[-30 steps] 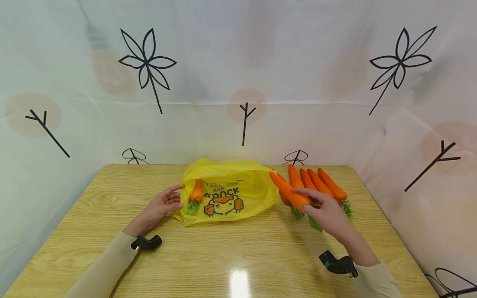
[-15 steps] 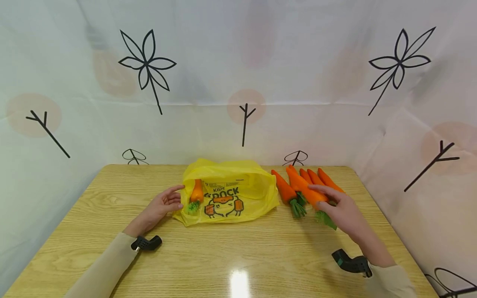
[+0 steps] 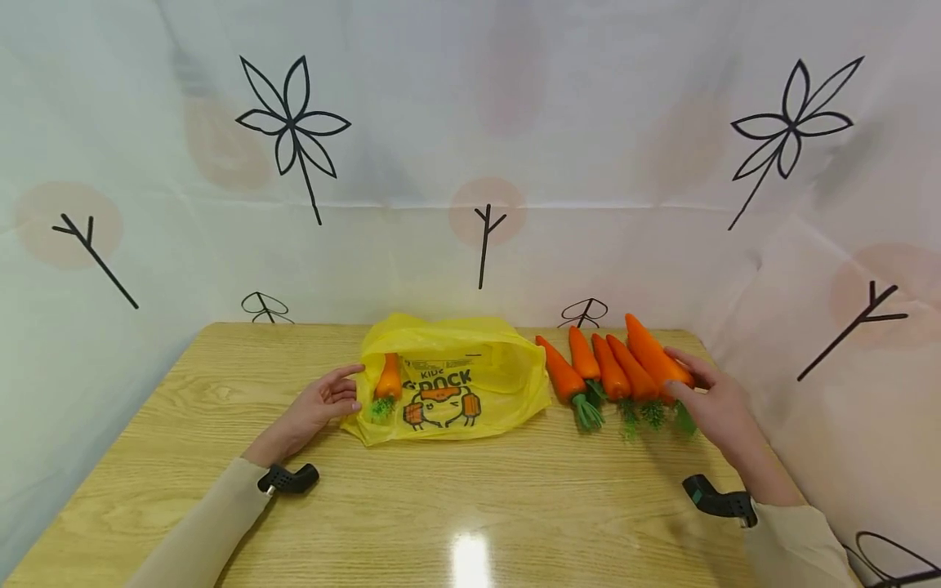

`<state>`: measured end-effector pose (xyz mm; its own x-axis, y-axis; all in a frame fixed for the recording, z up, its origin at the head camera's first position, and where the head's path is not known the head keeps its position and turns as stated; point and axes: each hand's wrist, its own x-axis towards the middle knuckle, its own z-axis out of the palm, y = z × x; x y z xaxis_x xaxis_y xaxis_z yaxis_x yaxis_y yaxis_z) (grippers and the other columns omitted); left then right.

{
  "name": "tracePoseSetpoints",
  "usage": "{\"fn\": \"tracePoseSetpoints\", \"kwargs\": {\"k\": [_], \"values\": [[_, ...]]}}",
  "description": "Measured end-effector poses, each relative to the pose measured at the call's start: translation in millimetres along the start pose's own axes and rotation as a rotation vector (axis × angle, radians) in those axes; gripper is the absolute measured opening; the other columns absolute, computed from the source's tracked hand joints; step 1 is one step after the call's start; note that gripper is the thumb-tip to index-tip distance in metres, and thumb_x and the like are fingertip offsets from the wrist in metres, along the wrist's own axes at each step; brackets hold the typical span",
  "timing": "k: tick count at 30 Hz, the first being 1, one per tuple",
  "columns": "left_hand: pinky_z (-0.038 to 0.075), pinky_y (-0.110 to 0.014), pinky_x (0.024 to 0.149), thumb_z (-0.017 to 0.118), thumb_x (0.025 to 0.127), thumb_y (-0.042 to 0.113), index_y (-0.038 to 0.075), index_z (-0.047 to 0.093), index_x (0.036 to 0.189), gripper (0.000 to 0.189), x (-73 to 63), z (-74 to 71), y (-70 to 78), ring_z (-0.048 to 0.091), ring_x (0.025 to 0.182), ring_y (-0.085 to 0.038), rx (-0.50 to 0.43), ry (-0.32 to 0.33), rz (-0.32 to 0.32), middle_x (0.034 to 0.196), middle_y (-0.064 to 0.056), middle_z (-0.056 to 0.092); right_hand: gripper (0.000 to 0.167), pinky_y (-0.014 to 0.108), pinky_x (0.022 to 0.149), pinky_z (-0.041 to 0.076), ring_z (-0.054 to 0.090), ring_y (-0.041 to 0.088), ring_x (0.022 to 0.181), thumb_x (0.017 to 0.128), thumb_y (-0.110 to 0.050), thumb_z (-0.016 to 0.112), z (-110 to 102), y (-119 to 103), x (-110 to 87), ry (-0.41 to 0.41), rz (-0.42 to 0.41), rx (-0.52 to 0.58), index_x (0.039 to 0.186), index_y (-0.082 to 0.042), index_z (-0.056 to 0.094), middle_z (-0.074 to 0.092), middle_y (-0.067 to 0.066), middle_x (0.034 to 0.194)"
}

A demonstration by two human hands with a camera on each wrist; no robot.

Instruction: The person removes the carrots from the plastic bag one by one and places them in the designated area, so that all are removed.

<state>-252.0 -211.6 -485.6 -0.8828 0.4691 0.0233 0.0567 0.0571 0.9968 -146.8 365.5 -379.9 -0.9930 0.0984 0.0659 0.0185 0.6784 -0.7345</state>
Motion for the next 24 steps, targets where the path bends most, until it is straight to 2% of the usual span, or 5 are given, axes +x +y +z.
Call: {"fn": "tracePoseSetpoints", "kwargs": {"k": [3, 8, 17, 24], "values": [[0.049, -0.025, 0.093, 0.070, 0.093, 0.005, 0.006, 0.036, 0.153, 0.068, -0.1, -0.5, 0.7, 0.054, 0.114, -0.022, 0.001, 0.000, 0.000, 0.126, -0.018, 0.050, 0.062, 0.035, 0.049, 0.035, 0.045, 0.014, 0.073, 0.104, -0.037, 0.054, -4, 11, 7.2, 0.019, 0.003, -0.023, 0.156, -0.009, 0.034, 0.044, 0.035, 0.137], [0.049, -0.025, 0.093, 0.070, 0.093, 0.005, 0.006, 0.036, 0.153, 0.068, -0.5, 0.2, 1.3, 0.054, 0.114, -0.022, 0.003, 0.001, 0.000, 0.126, -0.018, 0.050, 0.065, 0.036, 0.045, 0.034, 0.039, 0.022, 0.058, 0.103, -0.039, 0.054, -13, 30, 16.2, 0.021, 0.008, -0.082, 0.155, -0.005, 0.034, 0.050, 0.035, 0.129], [0.049, -0.025, 0.094, 0.070, 0.094, 0.005, 0.006, 0.037, 0.153, 0.068, -0.7, 0.7, -0.2, 0.054, 0.115, -0.022, 0.006, 0.004, -0.007, 0.128, -0.019, 0.051, 0.065, 0.034, 0.044, 0.035, 0.039, 0.022, 0.050, 0.104, -0.041, 0.050, -21, 59, 29.7, -0.002, 0.029, -0.178, 0.153, 0.000, 0.034, 0.057, 0.027, 0.109], [0.049, -0.025, 0.093, 0.070, 0.093, 0.005, 0.006, 0.037, 0.152, 0.068, -0.9, -0.3, -0.5, 0.055, 0.114, -0.022, 0.002, 0.003, -0.001, 0.126, -0.018, 0.052, 0.067, 0.034, 0.046, 0.037, 0.044, 0.020, 0.055, 0.104, -0.041, 0.050, -23, 74, 36.8, -0.029, 0.050, -0.187, 0.150, 0.005, 0.036, 0.058, 0.019, 0.094]]}}
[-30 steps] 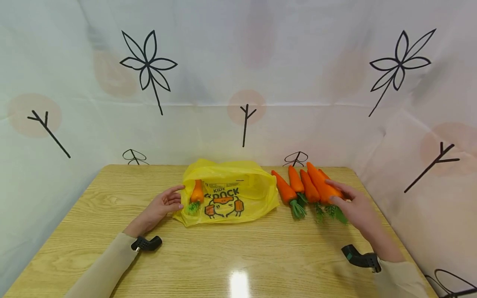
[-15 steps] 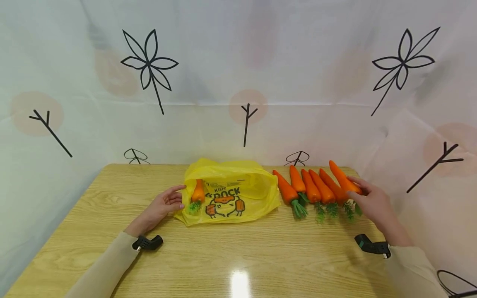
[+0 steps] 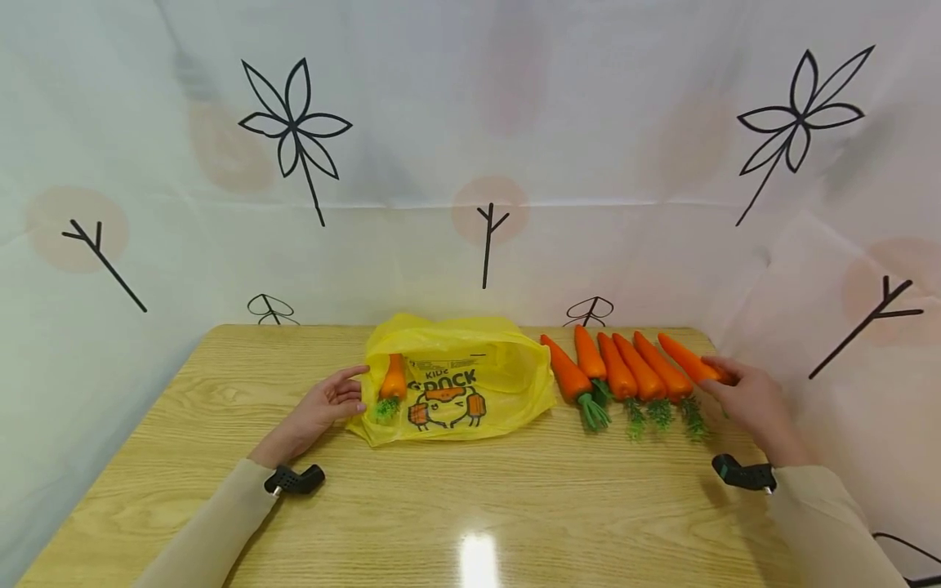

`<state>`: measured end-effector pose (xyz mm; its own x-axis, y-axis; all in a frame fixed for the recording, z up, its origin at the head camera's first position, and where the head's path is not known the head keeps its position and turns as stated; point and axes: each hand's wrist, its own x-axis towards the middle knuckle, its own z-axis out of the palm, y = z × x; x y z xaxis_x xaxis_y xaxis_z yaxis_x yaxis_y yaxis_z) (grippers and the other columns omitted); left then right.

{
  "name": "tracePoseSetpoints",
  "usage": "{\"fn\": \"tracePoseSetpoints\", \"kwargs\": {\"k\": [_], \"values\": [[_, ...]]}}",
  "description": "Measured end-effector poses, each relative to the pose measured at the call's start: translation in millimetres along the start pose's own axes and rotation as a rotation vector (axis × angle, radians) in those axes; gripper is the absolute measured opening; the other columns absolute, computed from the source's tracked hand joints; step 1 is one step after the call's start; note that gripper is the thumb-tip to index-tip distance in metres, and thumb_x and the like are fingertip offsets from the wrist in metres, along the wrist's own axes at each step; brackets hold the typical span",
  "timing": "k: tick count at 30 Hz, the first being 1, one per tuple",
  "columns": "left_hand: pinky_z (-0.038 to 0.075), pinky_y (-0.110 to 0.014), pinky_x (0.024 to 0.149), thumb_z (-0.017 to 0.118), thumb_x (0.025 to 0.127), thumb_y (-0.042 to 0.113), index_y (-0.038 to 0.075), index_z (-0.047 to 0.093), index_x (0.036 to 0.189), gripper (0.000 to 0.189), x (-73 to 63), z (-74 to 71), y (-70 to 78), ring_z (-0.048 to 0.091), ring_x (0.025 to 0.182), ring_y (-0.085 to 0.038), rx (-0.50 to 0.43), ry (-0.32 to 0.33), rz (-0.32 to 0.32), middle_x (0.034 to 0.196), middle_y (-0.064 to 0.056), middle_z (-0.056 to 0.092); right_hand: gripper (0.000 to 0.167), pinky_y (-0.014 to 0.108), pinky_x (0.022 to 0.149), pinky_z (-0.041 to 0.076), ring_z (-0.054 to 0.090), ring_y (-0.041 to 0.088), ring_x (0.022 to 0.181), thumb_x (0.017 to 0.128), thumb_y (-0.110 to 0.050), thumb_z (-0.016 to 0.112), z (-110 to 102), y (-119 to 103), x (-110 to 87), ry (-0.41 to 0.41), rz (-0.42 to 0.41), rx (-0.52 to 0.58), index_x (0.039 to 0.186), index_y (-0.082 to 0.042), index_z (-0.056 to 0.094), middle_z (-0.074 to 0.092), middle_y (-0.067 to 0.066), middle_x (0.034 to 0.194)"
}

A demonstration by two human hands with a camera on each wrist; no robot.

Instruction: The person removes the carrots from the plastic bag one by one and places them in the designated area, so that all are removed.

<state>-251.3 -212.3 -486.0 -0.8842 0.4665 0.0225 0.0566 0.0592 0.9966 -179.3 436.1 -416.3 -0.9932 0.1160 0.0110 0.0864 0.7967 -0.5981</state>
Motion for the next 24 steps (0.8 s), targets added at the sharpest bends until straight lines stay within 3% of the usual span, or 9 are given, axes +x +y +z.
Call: {"fn": "tracePoseSetpoints", "kwargs": {"k": [4, 9, 15, 17, 19, 21, 24], "values": [[0.049, -0.025, 0.093, 0.070, 0.093, 0.004, 0.005, 0.036, 0.152, 0.068, 0.7, -0.2, -1.2, 0.055, 0.113, -0.021, -0.008, -0.001, -0.003, 0.126, -0.017, 0.052, 0.066, 0.032, 0.047, 0.035, 0.041, 0.019, 0.058, 0.104, -0.039, 0.052, 3, 4, 1.1, -0.003, -0.002, 0.005, 0.147, 0.009, 0.040, 0.057, 0.020, 0.090], [0.049, -0.025, 0.093, 0.070, 0.093, 0.005, 0.005, 0.036, 0.153, 0.068, 1.7, -0.3, -0.6, 0.054, 0.113, -0.021, -0.012, 0.002, -0.009, 0.126, -0.017, 0.051, 0.065, 0.031, 0.050, 0.035, 0.042, 0.020, 0.065, 0.104, -0.039, 0.053, 7, 8, 1.2, -0.009, -0.009, -0.022, 0.145, 0.010, 0.041, 0.054, 0.034, 0.111], [0.048, -0.025, 0.094, 0.070, 0.093, 0.005, 0.006, 0.037, 0.153, 0.068, 1.6, -0.1, 1.9, 0.052, 0.114, -0.023, -0.007, 0.010, -0.017, 0.125, -0.017, 0.050, 0.065, 0.047, 0.071, 0.042, 0.048, 0.048, 0.099, 0.105, -0.040, 0.049, 11, 12, 1.7, -0.034, 0.014, 0.006, 0.146, 0.009, 0.040, 0.042, 0.046, 0.130], [0.048, -0.024, 0.094, 0.070, 0.093, 0.005, 0.006, 0.037, 0.153, 0.068, 1.5, 0.0, 2.1, 0.052, 0.114, -0.023, -0.006, 0.011, -0.021, 0.126, -0.017, 0.050, 0.064, 0.045, 0.076, 0.042, 0.044, 0.050, 0.110, 0.105, -0.038, 0.048, 13, 14, 2.2, -0.031, 0.021, 0.023, 0.146, 0.010, 0.040, 0.036, 0.046, 0.137], [0.048, -0.024, 0.094, 0.070, 0.094, 0.005, 0.006, 0.036, 0.153, 0.068, 1.5, 0.0, 2.0, 0.052, 0.115, -0.024, -0.004, 0.010, -0.023, 0.126, -0.018, 0.050, 0.062, 0.036, 0.072, 0.042, 0.044, 0.049, 0.111, 0.105, -0.038, 0.047, 15, 15, 2.8, -0.032, 0.025, 0.028, 0.146, 0.009, 0.041, 0.036, 0.045, 0.139], [0.048, -0.025, 0.094, 0.069, 0.094, 0.005, 0.007, 0.036, 0.153, 0.068, 1.4, 0.2, 1.8, 0.052, 0.115, -0.024, -0.005, 0.010, -0.025, 0.127, -0.018, 0.050, 0.062, 0.035, 0.071, 0.042, 0.044, 0.050, 0.112, 0.106, -0.038, 0.046, 16, 15, 3.3, -0.033, 0.025, 0.022, 0.146, 0.009, 0.040, 0.036, 0.045, 0.139], [0.048, -0.025, 0.094, 0.069, 0.094, 0.004, 0.007, 0.036, 0.153, 0.067, 1.8, -0.1, 1.2, 0.052, 0.115, -0.024, -0.003, 0.005, -0.025, 0.127, -0.018, 0.050, 0.062, 0.051, 0.085, 0.042, 0.038, 0.057, 0.120, 0.106, -0.038, 0.044, 17, 13, 3.9, -0.049, 0.018, 0.017, 0.147, 0.009, 0.039, 0.032, 0.046, 0.140]]}}
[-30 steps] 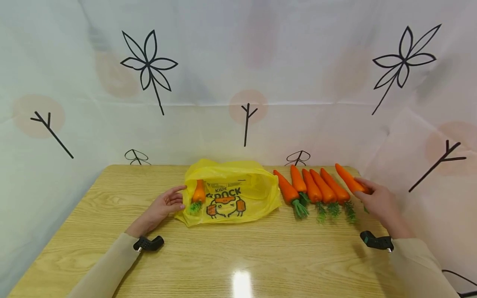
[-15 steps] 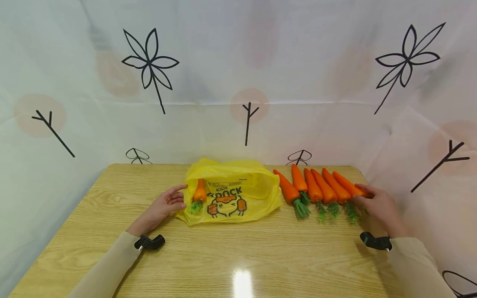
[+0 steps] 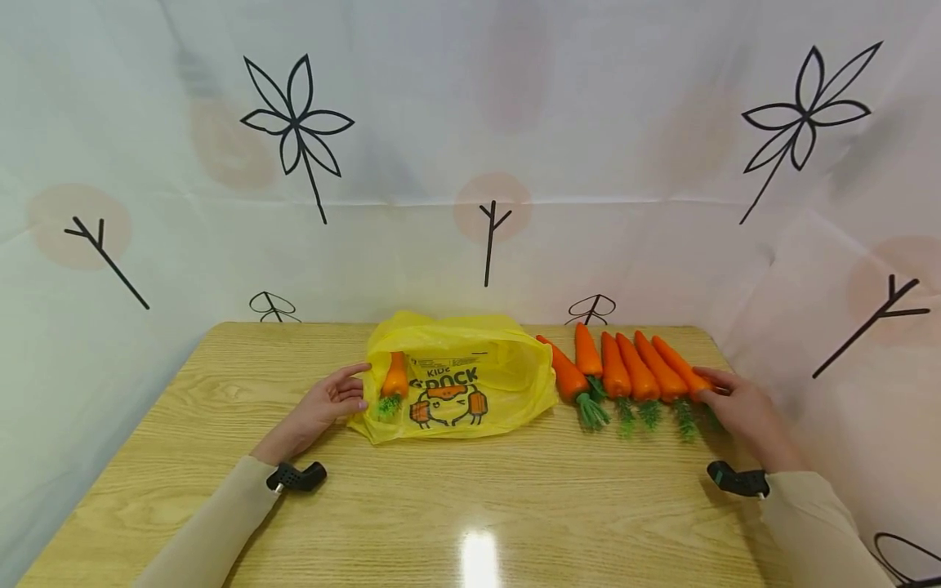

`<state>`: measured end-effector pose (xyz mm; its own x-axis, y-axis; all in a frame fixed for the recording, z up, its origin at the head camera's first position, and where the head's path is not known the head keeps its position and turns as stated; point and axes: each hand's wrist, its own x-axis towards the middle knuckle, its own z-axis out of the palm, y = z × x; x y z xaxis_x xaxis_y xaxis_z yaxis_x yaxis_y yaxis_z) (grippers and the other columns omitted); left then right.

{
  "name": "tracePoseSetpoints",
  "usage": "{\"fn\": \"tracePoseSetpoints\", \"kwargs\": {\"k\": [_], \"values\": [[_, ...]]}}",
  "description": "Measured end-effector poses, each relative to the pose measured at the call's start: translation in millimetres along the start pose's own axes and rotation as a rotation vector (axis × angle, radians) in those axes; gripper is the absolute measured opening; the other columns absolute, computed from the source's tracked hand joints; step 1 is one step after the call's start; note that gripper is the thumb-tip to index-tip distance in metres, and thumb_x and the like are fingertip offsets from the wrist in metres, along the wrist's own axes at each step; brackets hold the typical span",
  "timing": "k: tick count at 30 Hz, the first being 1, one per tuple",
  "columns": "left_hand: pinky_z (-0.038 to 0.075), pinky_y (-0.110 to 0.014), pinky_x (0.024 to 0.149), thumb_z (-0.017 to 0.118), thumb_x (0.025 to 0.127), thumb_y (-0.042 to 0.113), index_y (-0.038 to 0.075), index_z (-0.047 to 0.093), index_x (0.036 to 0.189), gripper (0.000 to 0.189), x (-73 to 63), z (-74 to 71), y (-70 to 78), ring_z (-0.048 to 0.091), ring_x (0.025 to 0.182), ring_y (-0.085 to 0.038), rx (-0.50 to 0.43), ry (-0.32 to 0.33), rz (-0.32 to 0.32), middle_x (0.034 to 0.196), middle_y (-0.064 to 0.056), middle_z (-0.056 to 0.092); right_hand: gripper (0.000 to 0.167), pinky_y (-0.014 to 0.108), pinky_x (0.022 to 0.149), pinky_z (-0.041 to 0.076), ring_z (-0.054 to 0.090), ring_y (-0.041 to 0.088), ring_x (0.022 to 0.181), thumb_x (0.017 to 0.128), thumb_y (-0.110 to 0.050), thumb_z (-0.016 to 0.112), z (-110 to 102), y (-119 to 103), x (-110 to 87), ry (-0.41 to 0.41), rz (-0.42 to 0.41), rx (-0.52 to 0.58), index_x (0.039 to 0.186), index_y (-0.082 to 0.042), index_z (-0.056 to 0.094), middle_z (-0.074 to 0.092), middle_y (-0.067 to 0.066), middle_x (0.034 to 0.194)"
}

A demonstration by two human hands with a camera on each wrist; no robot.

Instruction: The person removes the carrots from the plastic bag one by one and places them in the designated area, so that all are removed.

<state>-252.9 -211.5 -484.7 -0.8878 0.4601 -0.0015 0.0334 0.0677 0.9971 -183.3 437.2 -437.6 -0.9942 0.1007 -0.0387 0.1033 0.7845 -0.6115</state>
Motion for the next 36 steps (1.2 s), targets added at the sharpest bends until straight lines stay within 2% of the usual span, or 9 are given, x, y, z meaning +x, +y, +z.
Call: {"fn": "tracePoseSetpoints", "kwargs": {"k": [2, 3, 8, 10, 13, 17, 20, 33, 36], "values": [[0.048, -0.025, 0.094, 0.068, 0.094, 0.004, 0.007, 0.036, 0.153, 0.067, 0.3, -0.3, -0.9, 0.052, 0.115, -0.024, 0.001, -0.002, 0.002, 0.126, -0.018, 0.050, 0.062, 0.064, 0.089, 0.036, 0.034, 0.060, 0.123, 0.107, -0.037, 0.044, 1, -2, 0.4, -0.011, -0.003, 0.012, 0.147, 0.010, 0.038, 0.030, 0.046, 0.141], [0.048, -0.025, 0.094, 0.068, 0.094, 0.004, 0.007, 0.037, 0.153, 0.067, 0.6, -0.5, -1.4, 0.052, 0.115, -0.024, 0.002, -0.003, 0.002, 0.126, -0.018, 0.050, 0.062, 0.065, 0.090, 0.036, 0.033, 0.060, 0.123, 0.107, -0.036, 0.044, 1, -3, 0.4, -0.016, -0.005, 0.012, 0.147, 0.010, 0.037, 0.029, 0.046, 0.141], [0.048, -0.025, 0.094, 0.068, 0.094, 0.004, 0.007, 0.037, 0.153, 0.066, 1.0, -0.2, -1.6, 0.052, 0.115, -0.024, 0.001, -0.001, 0.000, 0.126, -0.017, 0.050, 0.061, 0.058, 0.087, 0.040, 0.035, 0.060, 0.122, 0.107, -0.034, 0.046, 4, -6, 1.6, -0.014, -0.012, 0.010, 0.148, 0.010, 0.035, 0.030, 0.046, 0.141], [0.048, -0.025, 0.094, 0.069, 0.094, 0.004, 0.006, 0.037, 0.153, 0.066, 0.6, 0.6, -0.7, 0.052, 0.115, -0.024, 0.002, 0.000, -0.001, 0.126, -0.017, 0.050, 0.062, 0.052, 0.084, 0.042, 0.037, 0.058, 0.121, 0.107, -0.034, 0.046, 4, -7, 1.6, -0.012, -0.011, 0.009, 0.148, 0.011, 0.035, 0.031, 0.046, 0.141], [0.048, -0.025, 0.094, 0.068, 0.094, 0.003, 0.005, 0.037, 0.152, 0.067, -0.3, 1.7, -0.1, 0.053, 0.113, -0.023, -0.001, 0.004, 0.000, 0.126, -0.018, 0.051, 0.062, 0.035, 0.080, 0.047, 0.041, 0.057, 0.119, 0.107, -0.033, 0.047, 3, -7, 0.6, -0.015, -0.013, 0.003, 0.148, 0.011, 0.035, 0.033, 0.046, 0.140], [0.048, -0.025, 0.094, 0.068, 0.094, 0.002, 0.005, 0.036, 0.153, 0.067, -1.0, 2.5, 1.3, 0.054, 0.113, -0.023, -0.010, 0.002, 0.004, 0.127, -0.018, 0.051, 0.062, 0.015, 0.065, 0.040, 0.043, 0.057, 0.118, 0.106, -0.033, 0.048, 2, -8, -1.3, -0.003, -0.022, -0.014, 0.148, 0.010, 0.036, 0.037, 0.043, 0.140], [0.048, -0.025, 0.094, 0.068, 0.094, 0.002, 0.005, 0.036, 0.153, 0.067, -1.9, 2.1, 2.7, 0.053, 0.114, -0.023, -0.006, 0.000, 0.005, 0.127, -0.018, 0.050, 0.062, 0.014, 0.065, 0.041, 0.045, 0.056, 0.118, 0.105, -0.033, 0.050, 1, -9, -2.6, 0.018, -0.029, -0.020, 0.148, 0.009, 0.036, 0.039, 0.041, 0.141], [0.048, -0.025, 0.094, 0.068, 0.093, 0.002, 0.004, 0.037, 0.152, 0.066, -1.2, 1.9, 1.1, 0.055, 0.111, -0.020, -0.012, 0.013, 0.011, 0.125, -0.017, 0.051, 0.057, 0.029, 0.061, 0.050, 0.048, 0.061, 0.111, 0.103, -0.031, 0.055, -7, -31, -9.5, 0.095, -0.105, -0.115, 0.145, 0.006, 0.045, 0.046, 0.042, 0.133], [0.048, -0.025, 0.094, 0.069, 0.093, 0.001, 0.004, 0.038, 0.152, 0.066, -1.0, 1.9, 0.9, 0.055, 0.111, -0.020, -0.009, 0.013, 0.011, 0.125, -0.017, 0.051, 0.055, 0.047, 0.069, 0.056, 0.048, 0.061, 0.112, 0.103, -0.029, 0.055, -5, -42, -13.0, 0.100, -0.120, -0.103, 0.146, 0.004, 0.045, 0.045, 0.042, 0.134]]}}
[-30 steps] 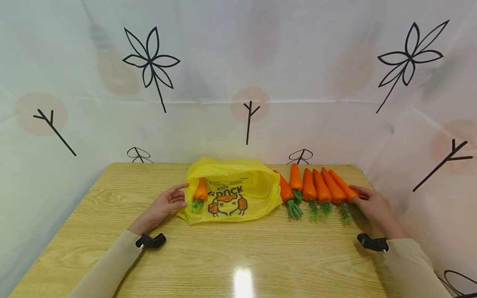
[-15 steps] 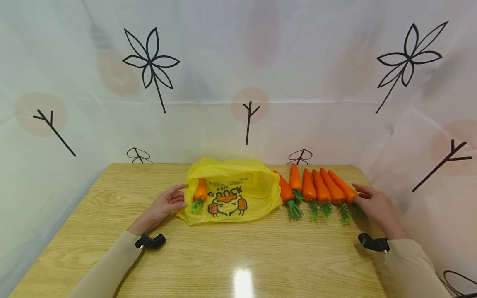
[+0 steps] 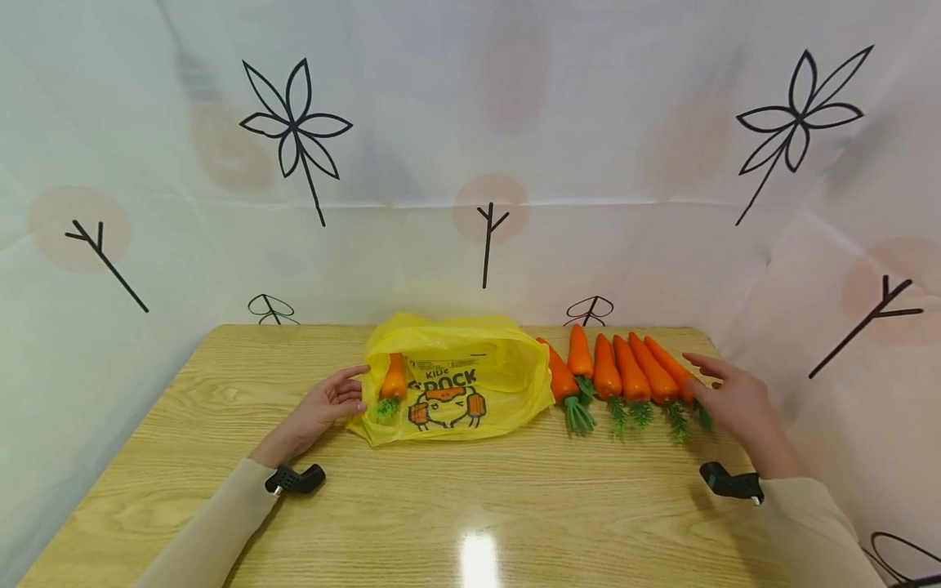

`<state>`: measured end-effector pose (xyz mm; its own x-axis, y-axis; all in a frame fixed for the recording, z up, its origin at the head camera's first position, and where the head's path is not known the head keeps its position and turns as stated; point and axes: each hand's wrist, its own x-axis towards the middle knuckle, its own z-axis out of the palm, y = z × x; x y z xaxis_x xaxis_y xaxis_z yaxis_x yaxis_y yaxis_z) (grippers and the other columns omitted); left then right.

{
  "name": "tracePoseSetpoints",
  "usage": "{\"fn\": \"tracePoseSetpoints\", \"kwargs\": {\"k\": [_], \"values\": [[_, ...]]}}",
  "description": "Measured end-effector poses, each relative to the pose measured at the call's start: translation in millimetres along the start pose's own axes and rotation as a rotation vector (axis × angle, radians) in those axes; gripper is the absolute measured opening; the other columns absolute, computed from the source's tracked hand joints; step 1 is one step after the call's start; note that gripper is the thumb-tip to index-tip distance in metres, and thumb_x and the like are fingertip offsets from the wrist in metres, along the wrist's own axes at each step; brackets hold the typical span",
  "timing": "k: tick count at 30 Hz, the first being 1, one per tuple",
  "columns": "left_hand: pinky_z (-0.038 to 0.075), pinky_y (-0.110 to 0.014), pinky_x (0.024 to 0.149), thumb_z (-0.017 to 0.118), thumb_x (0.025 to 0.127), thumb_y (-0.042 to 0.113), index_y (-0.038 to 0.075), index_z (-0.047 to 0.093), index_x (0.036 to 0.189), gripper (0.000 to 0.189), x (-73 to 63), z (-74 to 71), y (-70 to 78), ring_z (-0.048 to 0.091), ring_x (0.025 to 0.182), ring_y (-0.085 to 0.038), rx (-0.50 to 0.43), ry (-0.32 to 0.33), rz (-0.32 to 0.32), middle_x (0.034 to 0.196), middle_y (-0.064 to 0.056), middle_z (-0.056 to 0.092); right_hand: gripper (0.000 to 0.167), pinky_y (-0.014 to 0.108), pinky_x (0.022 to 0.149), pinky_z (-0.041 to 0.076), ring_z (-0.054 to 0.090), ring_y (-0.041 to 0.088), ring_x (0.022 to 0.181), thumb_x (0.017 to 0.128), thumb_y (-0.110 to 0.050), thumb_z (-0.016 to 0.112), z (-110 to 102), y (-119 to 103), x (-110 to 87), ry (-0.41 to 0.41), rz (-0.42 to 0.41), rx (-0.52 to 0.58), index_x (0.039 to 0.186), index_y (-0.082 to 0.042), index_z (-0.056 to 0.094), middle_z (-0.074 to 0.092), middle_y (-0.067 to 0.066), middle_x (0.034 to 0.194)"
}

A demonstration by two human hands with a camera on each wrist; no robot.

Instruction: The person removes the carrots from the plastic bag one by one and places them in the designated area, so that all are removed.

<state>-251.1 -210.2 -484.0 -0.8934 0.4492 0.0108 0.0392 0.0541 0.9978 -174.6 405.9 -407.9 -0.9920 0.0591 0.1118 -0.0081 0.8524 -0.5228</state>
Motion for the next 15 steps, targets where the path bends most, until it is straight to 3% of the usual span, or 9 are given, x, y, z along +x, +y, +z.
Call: {"fn": "tracePoseSetpoints", "kwargs": {"k": [2, 4, 6, 9, 15], "values": [[0.048, -0.025, 0.094, 0.068, 0.093, 0.002, 0.004, 0.037, 0.152, 0.067, -0.3, -0.6, -0.3, 0.054, 0.112, -0.020, 0.001, -0.005, 0.001, 0.125, -0.017, 0.051, 0.053, 0.058, 0.078, 0.053, 0.047, 0.062, 0.113, 0.103, -0.026, 0.056, 2, -10, -0.6, 0.005, -0.015, 0.016, 0.146, 0.003, 0.046, 0.044, 0.042, 0.134], [0.049, -0.025, 0.093, 0.068, 0.094, 0.003, 0.004, 0.036, 0.152, 0.067, -0.5, -1.2, -0.5, 0.054, 0.112, -0.021, -0.001, -0.009, 0.001, 0.126, -0.017, 0.051, 0.051, 0.061, 0.078, 0.052, 0.048, 0.061, 0.112, 0.103, -0.024, 0.057, 3, -20, -1.1, 0.020, -0.040, 0.013, 0.145, 0.003, 0.048, 0.046, 0.041, 0.134], [0.049, -0.025, 0.093, 0.068, 0.094, 0.003, 0.005, 0.036, 0.152, 0.067, -0.8, -1.5, -0.4, 0.054, 0.113, -0.021, -0.004, -0.012, -0.001, 0.126, -0.017, 0.051, 0.049, 0.050, 0.068, 0.055, 0.049, 0.061, 0.111, 0.102, -0.024, 0.058, 5, -30, -1.6, 0.024, -0.056, 0.007, 0.143, 0.002, 0.050, 0.046, 0.040, 0.135], [0.049, -0.025, 0.093, 0.068, 0.094, 0.003, 0.005, 0.036, 0.153, 0.067, -0.8, -1.8, -0.5, 0.053, 0.113, -0.022, -0.006, -0.016, 0.002, 0.126, -0.018, 0.051, 0.048, 0.034, 0.053, 0.047, 0.051, 0.060, 0.109, 0.102, -0.023, 0.058, 7, -44, -3.3, 0.023, -0.083, 0.005, 0.142, 0.002, 0.051, 0.045, 0.040, 0.136], [0.049, -0.025, 0.093, 0.068, 0.094, 0.004, 0.005, 0.035, 0.153, 0.067, -0.6, -2.3, -0.2, 0.054, 0.114, -0.022, 0.008, -0.023, 0.005, 0.126, -0.019, 0.051, 0.042, 0.035, 0.049, 0.047, 0.051, 0.058, 0.110, 0.100, -0.015, 0.060, 19, -69, -6.6, 0.049, -0.179, 0.056, 0.138, 0.003, 0.055, 0.046, 0.038, 0.137]]}}
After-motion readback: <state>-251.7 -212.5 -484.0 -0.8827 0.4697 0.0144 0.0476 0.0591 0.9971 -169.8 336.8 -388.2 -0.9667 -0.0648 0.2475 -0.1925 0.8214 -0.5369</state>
